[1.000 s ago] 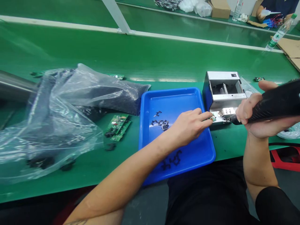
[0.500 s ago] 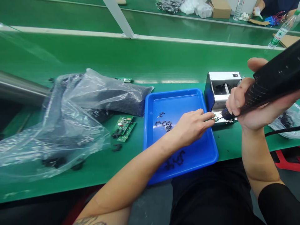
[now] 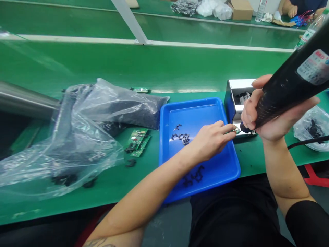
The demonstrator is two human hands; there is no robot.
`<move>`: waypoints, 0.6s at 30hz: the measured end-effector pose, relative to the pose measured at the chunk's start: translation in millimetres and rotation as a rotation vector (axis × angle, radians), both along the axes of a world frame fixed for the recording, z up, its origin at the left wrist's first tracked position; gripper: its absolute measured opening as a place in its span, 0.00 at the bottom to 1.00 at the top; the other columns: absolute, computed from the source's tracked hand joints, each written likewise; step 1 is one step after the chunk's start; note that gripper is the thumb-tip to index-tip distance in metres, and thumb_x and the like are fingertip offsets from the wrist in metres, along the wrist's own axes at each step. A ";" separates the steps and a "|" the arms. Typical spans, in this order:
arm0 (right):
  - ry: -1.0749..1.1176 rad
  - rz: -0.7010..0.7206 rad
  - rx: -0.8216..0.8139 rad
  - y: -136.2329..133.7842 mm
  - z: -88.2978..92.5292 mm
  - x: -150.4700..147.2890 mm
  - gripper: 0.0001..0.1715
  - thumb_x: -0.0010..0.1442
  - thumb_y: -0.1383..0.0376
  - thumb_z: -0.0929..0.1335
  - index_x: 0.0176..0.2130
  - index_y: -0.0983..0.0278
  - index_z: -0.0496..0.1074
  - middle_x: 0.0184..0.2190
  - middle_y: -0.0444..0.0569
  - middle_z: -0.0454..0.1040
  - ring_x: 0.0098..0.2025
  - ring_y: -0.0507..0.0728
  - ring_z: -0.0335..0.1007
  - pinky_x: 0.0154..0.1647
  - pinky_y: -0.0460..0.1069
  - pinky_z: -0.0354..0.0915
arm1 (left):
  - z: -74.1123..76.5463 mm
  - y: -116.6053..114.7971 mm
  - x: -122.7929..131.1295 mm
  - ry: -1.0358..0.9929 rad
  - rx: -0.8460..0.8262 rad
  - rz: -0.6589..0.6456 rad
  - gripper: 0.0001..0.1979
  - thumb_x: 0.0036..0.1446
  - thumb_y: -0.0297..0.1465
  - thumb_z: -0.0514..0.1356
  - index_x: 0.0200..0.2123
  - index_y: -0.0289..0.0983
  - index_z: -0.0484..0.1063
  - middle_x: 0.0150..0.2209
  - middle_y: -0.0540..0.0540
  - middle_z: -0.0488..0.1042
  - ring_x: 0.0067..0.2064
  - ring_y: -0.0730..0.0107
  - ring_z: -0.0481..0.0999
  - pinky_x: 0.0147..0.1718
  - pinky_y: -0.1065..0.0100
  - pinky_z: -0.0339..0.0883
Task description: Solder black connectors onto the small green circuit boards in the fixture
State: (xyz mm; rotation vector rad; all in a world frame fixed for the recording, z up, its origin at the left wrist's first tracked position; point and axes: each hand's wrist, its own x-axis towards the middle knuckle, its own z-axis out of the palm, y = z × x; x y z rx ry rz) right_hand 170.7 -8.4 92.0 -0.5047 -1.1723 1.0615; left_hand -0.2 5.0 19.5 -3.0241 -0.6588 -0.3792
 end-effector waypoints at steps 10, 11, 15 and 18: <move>-0.019 0.035 -0.052 1.8 -6.7 4.5 0.42 0.46 0.27 0.70 0.41 0.58 0.77 0.17 0.37 0.66 0.12 0.48 0.53 0.10 0.44 0.52 | -1.3 -0.6 -0.7 -0.037 -0.008 -0.003 0.10 0.72 0.27 0.54 0.46 0.39 0.77 0.51 0.46 0.78 0.40 0.66 0.72 0.33 0.66 0.67; -0.015 0.033 -0.063 1.3 -6.5 3.1 0.43 0.45 0.27 0.71 0.41 0.58 0.78 0.17 0.37 0.66 0.12 0.48 0.53 0.09 0.44 0.52 | -2.0 -0.7 -0.5 -0.050 -0.012 -0.003 0.10 0.73 0.28 0.54 0.46 0.38 0.77 0.50 0.46 0.79 0.40 0.66 0.72 0.33 0.66 0.68; 0.023 -0.014 -0.040 -6.4 2.9 11.8 0.44 0.48 0.28 0.70 0.48 0.56 0.79 0.17 0.38 0.68 0.12 0.49 0.56 0.10 0.46 0.54 | -8.3 4.8 -5.0 -0.220 -0.101 -0.050 0.11 0.74 0.27 0.52 0.47 0.38 0.76 0.52 0.46 0.80 0.44 0.68 0.78 0.40 0.68 0.73; 0.082 -0.177 0.024 -25.1 14.1 41.2 0.37 0.54 0.34 0.71 0.50 0.56 0.80 0.17 0.38 0.66 0.12 0.49 0.55 0.11 0.46 0.55 | -12.8 24.9 -17.9 -0.431 -0.210 -0.023 0.10 0.72 0.27 0.54 0.48 0.38 0.74 0.52 0.45 0.80 0.51 0.68 0.79 0.51 0.66 0.74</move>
